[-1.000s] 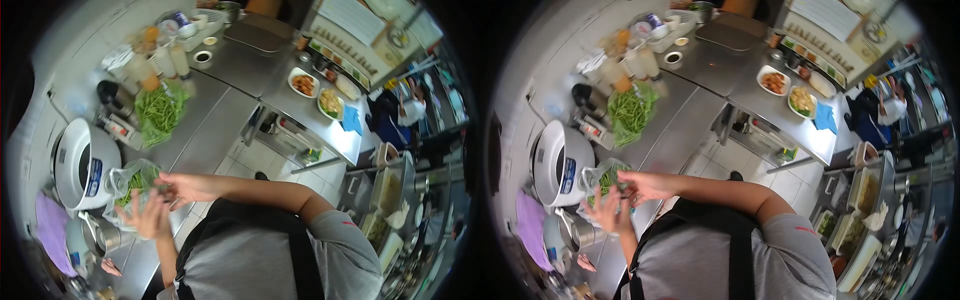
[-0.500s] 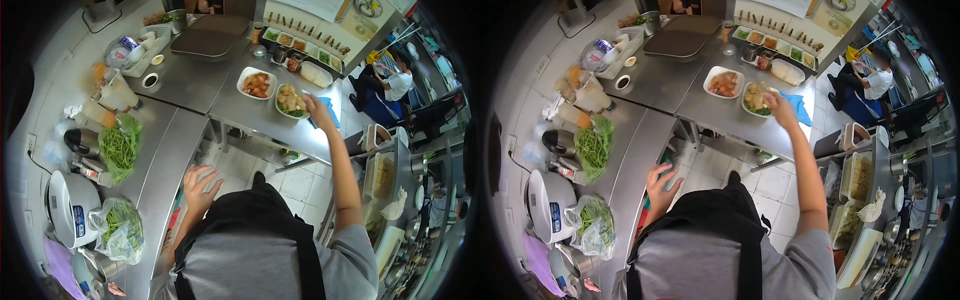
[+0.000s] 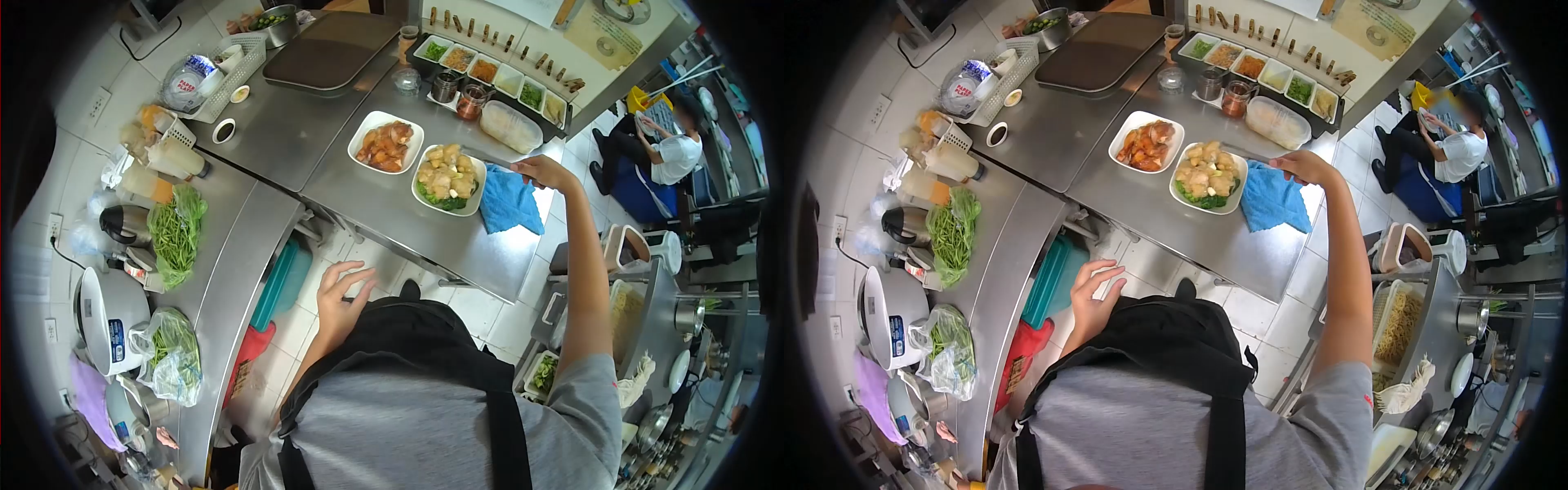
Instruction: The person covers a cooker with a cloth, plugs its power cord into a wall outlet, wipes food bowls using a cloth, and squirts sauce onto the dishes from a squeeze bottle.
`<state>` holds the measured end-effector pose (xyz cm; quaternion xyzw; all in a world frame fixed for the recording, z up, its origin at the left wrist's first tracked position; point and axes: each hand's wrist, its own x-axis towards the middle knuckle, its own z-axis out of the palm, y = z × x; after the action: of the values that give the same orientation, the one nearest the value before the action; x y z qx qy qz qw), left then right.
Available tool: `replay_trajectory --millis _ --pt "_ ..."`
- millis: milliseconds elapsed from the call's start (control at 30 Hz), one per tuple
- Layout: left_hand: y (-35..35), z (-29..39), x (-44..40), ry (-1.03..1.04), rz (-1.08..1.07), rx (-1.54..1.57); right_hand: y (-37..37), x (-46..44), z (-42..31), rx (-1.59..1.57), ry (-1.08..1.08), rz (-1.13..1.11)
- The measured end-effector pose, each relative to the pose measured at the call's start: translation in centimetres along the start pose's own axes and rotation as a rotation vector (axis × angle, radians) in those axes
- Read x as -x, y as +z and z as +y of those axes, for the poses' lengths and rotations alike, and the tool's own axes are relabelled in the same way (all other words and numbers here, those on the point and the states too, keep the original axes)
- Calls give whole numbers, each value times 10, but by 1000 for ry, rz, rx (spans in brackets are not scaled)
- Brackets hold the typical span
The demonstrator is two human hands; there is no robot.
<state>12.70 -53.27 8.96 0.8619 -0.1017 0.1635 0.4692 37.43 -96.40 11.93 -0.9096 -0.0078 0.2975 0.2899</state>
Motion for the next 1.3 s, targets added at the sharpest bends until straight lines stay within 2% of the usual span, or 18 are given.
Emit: replay_trajectory --millis 100,200,400,500,533,633,833,967,1067,1200,1300 --pt "7 2 5 -89 -1 26 -1 -11 -8 -16 -180 -37" --pt "14 4 6 -120 5 35 7 -20 -15 -10 -319 18" --pt "26 2 -5 -124 48 74 47 -1 -6 188 -455 384" --pt "33 -2 -11 -107 56 76 62 26 -16 166 -482 528" --pt "35 -2 -13 -99 53 80 63 39 -23 258 -440 539" --pt "38 -2 -18 -56 48 71 73 66 -32 298 -460 597" --pt "42 -2 -23 -21 24 40 104 98 -31 447 -368 690" --pt "42 -3 -24 -8 10 16 105 106 -33 330 -341 702" --pt "40 -4 -25 -1 12 8 95 108 -36 360 -345 647" --pt "40 -9 -24 -32 50 13 76 105 -56 337 -330 769" --pt "38 -10 -24 -47 55 16 77 87 -55 401 -319 705"
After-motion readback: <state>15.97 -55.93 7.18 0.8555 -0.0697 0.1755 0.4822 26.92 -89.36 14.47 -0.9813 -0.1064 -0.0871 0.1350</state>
